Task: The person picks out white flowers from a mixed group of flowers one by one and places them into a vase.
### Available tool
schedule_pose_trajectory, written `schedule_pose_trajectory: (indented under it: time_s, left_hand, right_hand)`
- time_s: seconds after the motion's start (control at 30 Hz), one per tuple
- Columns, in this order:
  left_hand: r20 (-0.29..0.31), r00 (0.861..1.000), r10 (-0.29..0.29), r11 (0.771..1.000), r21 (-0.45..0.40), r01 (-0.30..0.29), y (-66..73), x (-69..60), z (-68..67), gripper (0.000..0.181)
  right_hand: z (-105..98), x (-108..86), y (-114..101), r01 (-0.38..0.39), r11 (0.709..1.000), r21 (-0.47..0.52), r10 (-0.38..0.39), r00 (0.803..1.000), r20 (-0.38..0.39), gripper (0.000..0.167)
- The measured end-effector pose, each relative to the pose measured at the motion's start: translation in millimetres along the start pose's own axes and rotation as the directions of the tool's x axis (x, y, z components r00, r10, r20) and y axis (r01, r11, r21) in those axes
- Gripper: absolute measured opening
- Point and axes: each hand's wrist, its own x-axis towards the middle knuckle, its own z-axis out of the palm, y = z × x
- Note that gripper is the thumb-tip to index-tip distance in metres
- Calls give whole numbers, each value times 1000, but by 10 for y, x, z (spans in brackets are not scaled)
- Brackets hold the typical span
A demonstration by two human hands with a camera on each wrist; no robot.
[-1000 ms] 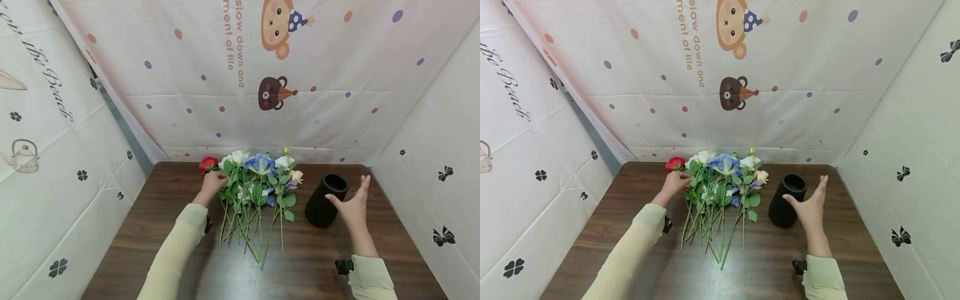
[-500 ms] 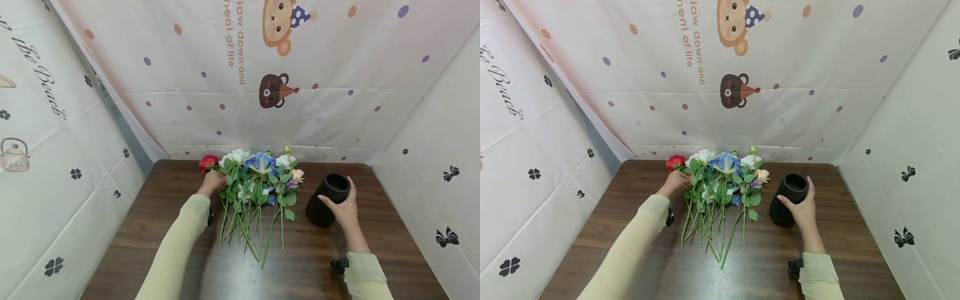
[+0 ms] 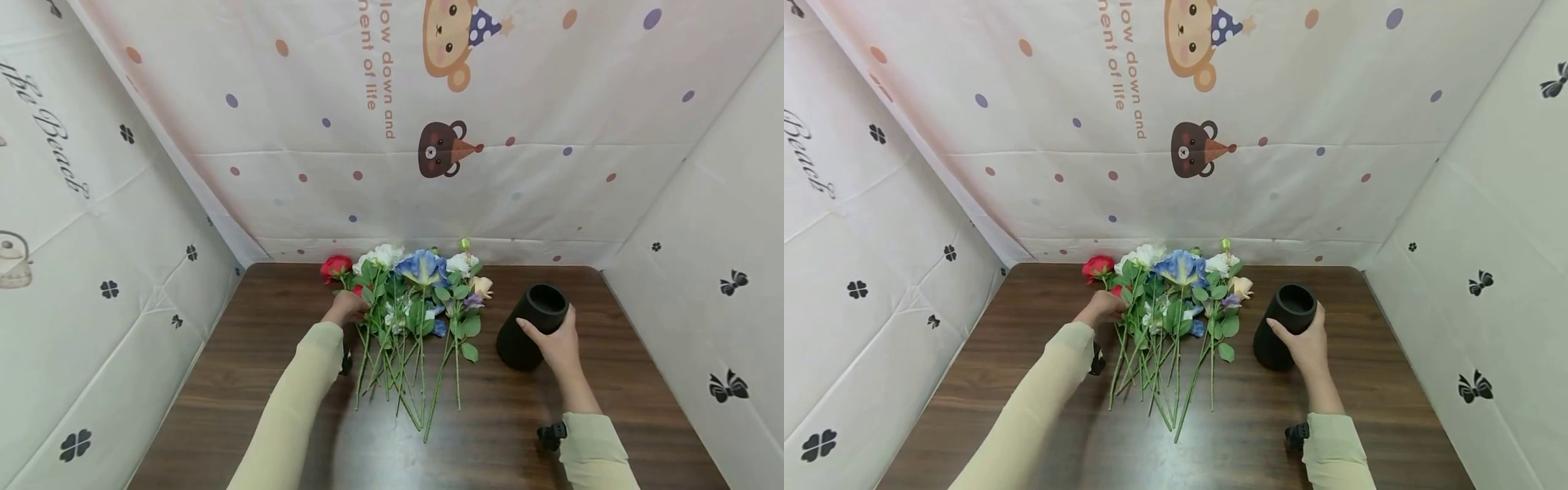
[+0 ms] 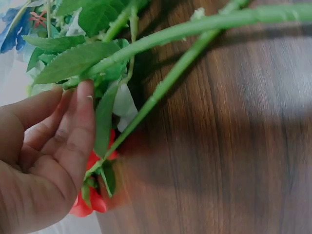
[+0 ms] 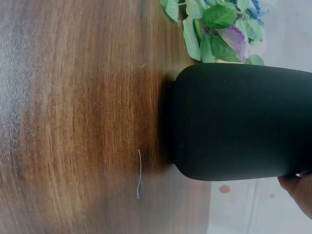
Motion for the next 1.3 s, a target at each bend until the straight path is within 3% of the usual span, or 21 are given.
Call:
schedule_pose_trajectory:
  time_s: [0.17,0.3,0.57,0.7,1.13,1.3]
  left_hand:
    - [67,996,-58,998,-25,60,-41,27,12,5]
    - [89,995,-50,994,-93,58,-96,64,16,8]
    - [60,998,-7,979,-205,19,-197,109,38,5]
    - [48,999,11,980,-201,-1,-220,63,36,18]
    - [85,993,84,974,-217,-64,-67,-21,-41,27]
    - [110,982,155,970,-203,-131,12,-132,-99,22]
  right_hand:
    - [22,17,-1,21,1000,2,-21,1000,-13,100]
    - [29,21,-5,16,1000,0,-16,1000,-16,100]
    - [40,19,-10,14,1000,2,-14,1000,-28,100]
    - [46,7,1,9,1000,-4,-9,1000,-19,101]
    - [1,-6,4,-22,999,-31,21,1000,-10,102]
    - [6,-1,10,-17,999,-29,16,1000,-11,102]
